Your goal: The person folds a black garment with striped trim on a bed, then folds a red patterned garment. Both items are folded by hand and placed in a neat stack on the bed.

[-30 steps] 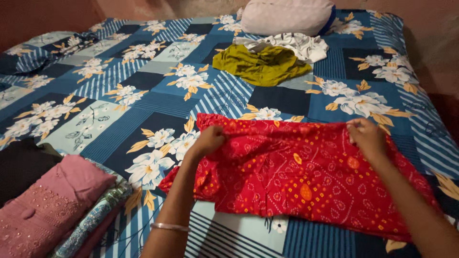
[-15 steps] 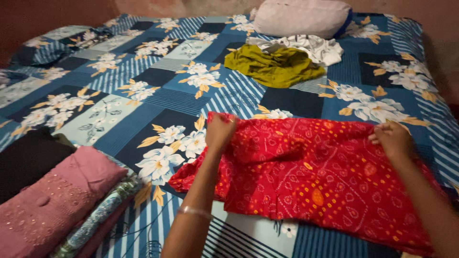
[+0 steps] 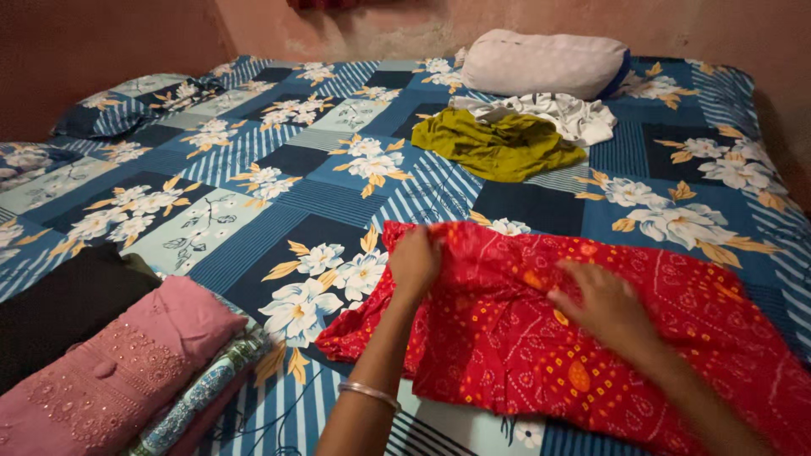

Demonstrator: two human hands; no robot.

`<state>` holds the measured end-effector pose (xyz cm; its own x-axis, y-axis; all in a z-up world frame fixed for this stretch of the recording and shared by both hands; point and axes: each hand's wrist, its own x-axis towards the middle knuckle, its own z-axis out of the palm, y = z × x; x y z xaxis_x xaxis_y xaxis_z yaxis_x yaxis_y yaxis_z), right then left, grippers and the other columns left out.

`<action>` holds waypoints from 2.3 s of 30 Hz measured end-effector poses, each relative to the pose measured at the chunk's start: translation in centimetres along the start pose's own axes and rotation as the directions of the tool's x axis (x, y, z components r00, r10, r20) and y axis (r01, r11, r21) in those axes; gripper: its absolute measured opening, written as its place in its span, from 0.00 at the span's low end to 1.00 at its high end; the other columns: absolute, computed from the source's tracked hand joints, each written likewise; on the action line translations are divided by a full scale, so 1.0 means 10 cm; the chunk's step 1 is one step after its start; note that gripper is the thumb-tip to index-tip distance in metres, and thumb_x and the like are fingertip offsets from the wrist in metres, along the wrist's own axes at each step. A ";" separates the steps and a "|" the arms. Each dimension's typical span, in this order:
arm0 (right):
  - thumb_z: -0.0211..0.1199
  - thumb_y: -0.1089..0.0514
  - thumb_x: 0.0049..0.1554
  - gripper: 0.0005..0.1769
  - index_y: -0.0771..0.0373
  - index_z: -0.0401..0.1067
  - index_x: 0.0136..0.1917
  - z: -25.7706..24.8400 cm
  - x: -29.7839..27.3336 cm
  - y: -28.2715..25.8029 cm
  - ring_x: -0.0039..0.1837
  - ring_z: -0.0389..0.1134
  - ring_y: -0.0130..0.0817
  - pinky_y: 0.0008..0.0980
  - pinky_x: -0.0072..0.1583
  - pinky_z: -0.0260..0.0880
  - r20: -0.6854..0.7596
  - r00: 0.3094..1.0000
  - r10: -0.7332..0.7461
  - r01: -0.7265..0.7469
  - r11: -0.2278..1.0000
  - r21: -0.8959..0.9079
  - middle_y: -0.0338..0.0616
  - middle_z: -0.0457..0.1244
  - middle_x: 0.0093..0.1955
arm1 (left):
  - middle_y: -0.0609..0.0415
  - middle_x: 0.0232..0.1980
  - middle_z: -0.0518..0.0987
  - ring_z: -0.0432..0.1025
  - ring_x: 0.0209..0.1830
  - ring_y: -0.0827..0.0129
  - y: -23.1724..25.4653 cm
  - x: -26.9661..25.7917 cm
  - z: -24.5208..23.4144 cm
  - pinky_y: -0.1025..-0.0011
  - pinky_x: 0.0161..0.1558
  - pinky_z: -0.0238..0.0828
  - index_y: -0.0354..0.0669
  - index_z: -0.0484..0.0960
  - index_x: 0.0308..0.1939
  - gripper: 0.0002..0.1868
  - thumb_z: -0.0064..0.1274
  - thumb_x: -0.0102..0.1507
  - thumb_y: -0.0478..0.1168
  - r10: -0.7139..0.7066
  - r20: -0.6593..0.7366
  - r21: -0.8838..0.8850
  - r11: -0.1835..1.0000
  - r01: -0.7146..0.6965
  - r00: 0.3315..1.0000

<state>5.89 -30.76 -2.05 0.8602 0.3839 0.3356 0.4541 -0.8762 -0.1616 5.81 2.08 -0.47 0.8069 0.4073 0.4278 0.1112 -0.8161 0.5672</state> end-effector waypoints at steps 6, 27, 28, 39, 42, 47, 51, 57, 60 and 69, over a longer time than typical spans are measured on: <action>0.57 0.32 0.55 0.37 0.47 0.61 0.73 0.04 -0.26 -0.24 0.74 0.59 0.42 0.50 0.73 0.55 -0.016 0.994 -0.105 0.104 0.994 -0.023 0.42 0.59 0.71 | 0.38 0.46 0.79 0.75 0.46 0.41 0.03 -0.73 -0.26 0.46 0.39 0.73 0.36 0.79 0.52 0.36 0.64 0.54 0.62 0.205 -0.180 0.081 0.978 -0.193 0.962; 0.61 0.39 0.56 0.24 0.52 0.75 0.60 -0.28 -0.95 0.24 0.67 0.66 0.42 0.46 0.67 0.66 -0.325 0.944 0.061 -0.054 0.998 0.030 0.43 0.67 0.64 | 0.38 0.66 0.70 0.61 0.70 0.40 0.90 -1.76 -0.47 0.41 0.67 0.52 0.35 0.70 0.66 0.37 0.61 0.56 0.48 0.510 -0.200 0.000 0.854 -0.521 0.837; 0.61 0.39 0.57 0.23 0.53 0.75 0.59 -0.32 -1.02 0.52 0.65 0.69 0.41 0.44 0.66 0.69 -0.384 0.914 0.129 -0.142 0.990 -0.007 0.43 0.68 0.62 | 0.37 0.68 0.69 0.59 0.71 0.41 1.09 -1.97 -0.38 0.41 0.69 0.50 0.36 0.69 0.66 0.42 0.61 0.53 0.53 0.527 0.017 -0.124 0.844 -0.521 0.850; 0.60 0.36 0.60 0.37 0.71 0.73 0.65 0.13 -0.85 2.86 0.57 0.71 0.40 0.34 0.59 0.70 0.227 0.866 0.446 -0.438 0.456 0.774 0.55 0.71 0.56 | 0.26 0.80 0.51 0.42 0.80 0.32 2.70 -3.13 1.29 0.38 0.75 0.29 0.28 0.55 0.77 0.61 0.62 0.50 0.62 0.619 0.262 -0.097 0.780 -0.618 0.740; 0.61 0.40 0.58 0.33 0.67 0.71 0.65 0.09 -0.69 2.76 0.58 0.69 0.36 0.33 0.59 0.69 0.351 0.845 0.405 -0.447 0.173 0.877 0.51 0.69 0.59 | 0.30 0.79 0.59 0.48 0.78 0.31 2.82 -3.07 1.33 0.37 0.74 0.33 0.36 0.63 0.77 0.49 0.59 0.57 0.55 0.600 0.279 -0.276 0.798 -0.535 0.750; 0.63 0.46 0.57 0.31 0.65 0.68 0.69 -0.01 -0.34 2.39 0.58 0.68 0.34 0.32 0.59 0.69 0.168 0.858 0.485 -0.260 0.129 0.957 0.47 0.67 0.61 | 0.34 0.61 0.77 0.71 0.64 0.42 2.67 -2.61 0.85 0.55 0.64 0.65 0.38 0.77 0.65 0.26 0.46 0.65 0.45 0.388 0.300 -0.766 0.643 -0.022 0.871; 0.65 0.51 0.57 0.32 0.63 0.65 0.71 -0.07 0.07 1.87 0.58 0.67 0.32 0.32 0.59 0.68 -0.101 0.883 0.457 -0.018 0.248 0.969 0.44 0.65 0.62 | 0.33 0.43 0.82 0.78 0.46 0.42 2.30 -2.26 0.38 0.53 0.45 0.73 0.35 0.83 0.53 0.19 0.53 0.65 0.44 0.237 0.258 -0.636 0.771 -0.019 0.937; 0.68 0.58 0.55 0.36 0.61 0.61 0.75 0.07 0.98 0.45 0.58 0.66 0.29 0.31 0.59 0.67 -0.407 0.864 0.296 0.305 0.335 0.891 0.40 0.62 0.65 | 0.44 0.26 0.78 0.76 0.24 0.64 0.94 -1.72 -0.10 0.66 0.25 0.69 0.28 0.80 0.40 0.14 0.57 0.65 0.41 0.005 0.261 -0.656 0.734 0.174 0.965; 0.67 0.55 0.55 0.38 0.57 0.61 0.76 0.29 1.39 -0.32 0.47 0.67 0.34 0.35 0.52 0.68 -0.365 0.903 0.226 0.206 0.519 0.830 0.44 0.65 0.53 | 0.55 0.30 0.79 0.74 0.23 0.72 0.19 -1.52 -0.42 0.71 0.24 0.71 0.37 0.74 0.60 0.24 0.57 0.60 0.33 0.026 0.133 -0.771 0.631 0.087 0.991; 0.67 0.56 0.54 0.27 0.58 0.69 0.66 1.07 1.98 -2.06 0.44 0.70 0.40 0.38 0.48 0.70 -0.534 0.838 0.114 0.337 0.662 0.670 0.46 0.66 0.48 | 0.53 0.28 0.79 0.72 0.20 0.70 -0.97 -1.15 -1.43 0.71 0.24 0.70 0.53 0.60 0.76 0.47 0.57 0.52 0.29 -0.228 0.442 -0.651 0.584 0.485 0.868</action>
<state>16.08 -1.99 -2.05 0.6484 0.0661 0.7584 0.7458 -0.2551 -0.6154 -12.85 11.19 -0.80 0.9309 0.3585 -0.0694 0.0791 -0.0125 0.9968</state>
